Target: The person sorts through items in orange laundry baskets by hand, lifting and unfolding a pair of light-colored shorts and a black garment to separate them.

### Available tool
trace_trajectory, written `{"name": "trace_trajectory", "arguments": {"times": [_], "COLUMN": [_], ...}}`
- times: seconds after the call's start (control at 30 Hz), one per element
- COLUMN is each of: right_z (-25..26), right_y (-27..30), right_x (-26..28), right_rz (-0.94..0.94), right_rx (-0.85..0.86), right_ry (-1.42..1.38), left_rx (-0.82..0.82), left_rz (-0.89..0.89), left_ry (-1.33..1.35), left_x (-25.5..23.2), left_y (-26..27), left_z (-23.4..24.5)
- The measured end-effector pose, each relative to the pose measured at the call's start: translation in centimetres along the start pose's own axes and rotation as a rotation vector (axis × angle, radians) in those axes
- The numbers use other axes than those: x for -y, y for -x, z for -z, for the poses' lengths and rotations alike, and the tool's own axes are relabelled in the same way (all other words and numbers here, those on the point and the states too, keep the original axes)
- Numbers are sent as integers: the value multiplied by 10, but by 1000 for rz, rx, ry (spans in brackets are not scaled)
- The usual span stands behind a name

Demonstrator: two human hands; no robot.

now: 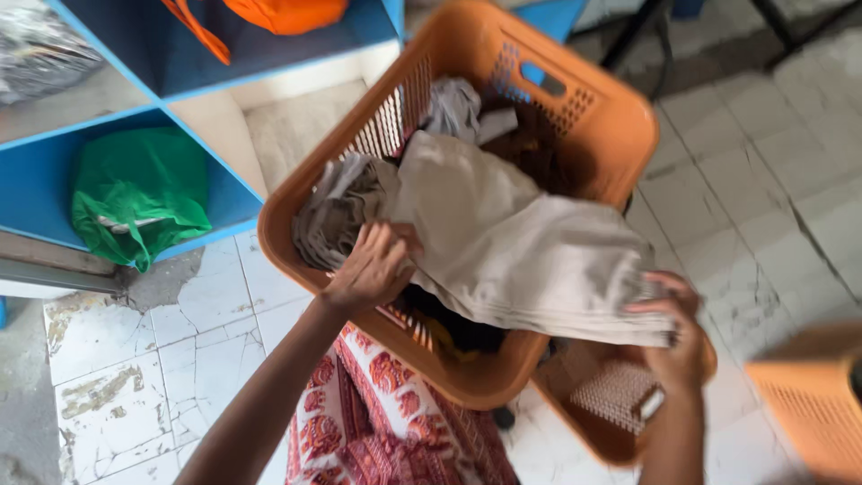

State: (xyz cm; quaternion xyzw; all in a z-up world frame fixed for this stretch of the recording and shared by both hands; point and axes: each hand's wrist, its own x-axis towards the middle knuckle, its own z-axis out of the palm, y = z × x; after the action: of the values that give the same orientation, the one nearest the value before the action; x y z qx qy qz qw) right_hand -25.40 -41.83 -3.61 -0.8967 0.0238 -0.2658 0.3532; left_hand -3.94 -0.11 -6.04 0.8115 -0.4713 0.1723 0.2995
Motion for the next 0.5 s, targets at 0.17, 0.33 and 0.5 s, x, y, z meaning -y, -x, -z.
{"name": "trace_trajectory", "arguments": {"times": [0.17, 0.33, 0.5], "right_z": [-23, -9, -26], "right_y": [23, -3, -59], "right_x": [3, 39, 81], "right_rz": [-162, -20, 241], "right_rx": [-174, -171, -75], "right_ry": [-221, 27, 4], "left_rx": [9, 163, 108], "left_rz": [303, 518, 814], "left_ry": [196, 221, 957], "left_x": [-18, -31, -32], "left_y": [-15, -20, -13], "left_z": [-23, -91, -124]}}
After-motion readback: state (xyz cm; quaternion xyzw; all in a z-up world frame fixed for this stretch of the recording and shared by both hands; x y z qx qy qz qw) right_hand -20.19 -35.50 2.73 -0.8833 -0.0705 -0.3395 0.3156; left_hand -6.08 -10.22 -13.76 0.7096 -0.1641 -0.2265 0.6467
